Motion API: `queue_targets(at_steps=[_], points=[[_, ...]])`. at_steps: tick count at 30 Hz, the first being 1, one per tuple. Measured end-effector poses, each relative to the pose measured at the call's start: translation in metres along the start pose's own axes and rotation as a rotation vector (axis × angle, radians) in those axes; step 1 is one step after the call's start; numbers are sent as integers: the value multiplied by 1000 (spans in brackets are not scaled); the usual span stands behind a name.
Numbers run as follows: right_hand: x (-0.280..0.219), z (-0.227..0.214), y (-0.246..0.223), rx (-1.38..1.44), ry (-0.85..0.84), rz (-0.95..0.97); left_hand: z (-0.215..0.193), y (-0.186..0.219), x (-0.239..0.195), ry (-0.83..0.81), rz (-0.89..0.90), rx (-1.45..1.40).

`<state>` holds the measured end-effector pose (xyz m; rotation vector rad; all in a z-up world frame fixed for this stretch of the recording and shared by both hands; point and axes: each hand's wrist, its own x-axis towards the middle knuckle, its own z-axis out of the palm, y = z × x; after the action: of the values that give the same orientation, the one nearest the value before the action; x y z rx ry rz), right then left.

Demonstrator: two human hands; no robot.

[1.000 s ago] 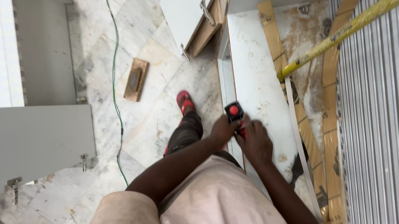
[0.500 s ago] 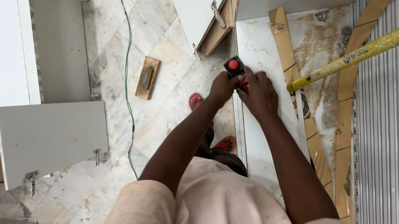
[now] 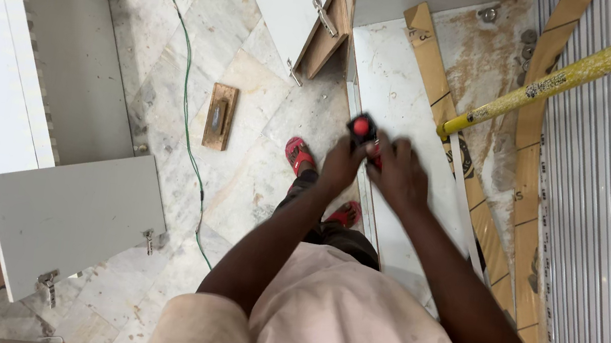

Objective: The person smooths the edge of a white cabinet using a metal scraper and then a red sanding block. The person works along the vertical edge of the cabinet, alternating between scraping and sanding motions.

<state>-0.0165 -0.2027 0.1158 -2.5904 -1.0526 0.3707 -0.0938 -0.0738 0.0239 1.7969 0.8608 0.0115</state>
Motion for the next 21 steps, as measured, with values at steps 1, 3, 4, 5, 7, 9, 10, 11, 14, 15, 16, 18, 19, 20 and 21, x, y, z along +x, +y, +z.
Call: queue_targets(at_steps=[1, 3, 4, 5, 7, 9, 10, 11, 14, 15, 16, 18, 19, 20, 21], points=[[17, -2, 0, -18, 13, -17, -3, 5, 20, 21, 28, 23], [51, -4, 3, 8, 37, -40, -3, 12, 51, 82, -39, -47], [59, -4, 2, 27, 44, -46, -5, 12, 61, 83, -50, -38], [62, -4, 2, 31, 29, -35, -5, 11, 69, 85, -61, -29], [45, -2, 3, 38, -8, -9, 1, 0, 56, 58, -65, 25], [13, -3, 1, 13, -35, 8, 9, -9, 30, 16, -30, 103], [-10, -4, 1, 17, -44, 5, 13, -16, 5, -34, -19, 122], [-33, -6, 0, 20, -54, 2, 19, -21, -24, -36, -37, 114], [-88, -8, -5, 55, -144, 55, 22, -22, -102, -101, -100, 10], [-95, -8, -6, 64, -137, 55, 20, -16, -107, -102, -114, -10], [-94, -8, -7, 75, -133, 57, 17, -10, -109, -105, -131, -27], [-72, -5, -5, 34, -95, 22, 9, 3, -97, -93, -162, -73], [-54, -3, -4, 15, -78, 6, 3, 6, -78, -79, -175, -102], [-31, -1, -2, -3, -59, -15, -1, 11, -55, -62, -187, -131], [-6, 0, 1, -21, -40, -36, -3, 15, -30, 11, -86, -88]])
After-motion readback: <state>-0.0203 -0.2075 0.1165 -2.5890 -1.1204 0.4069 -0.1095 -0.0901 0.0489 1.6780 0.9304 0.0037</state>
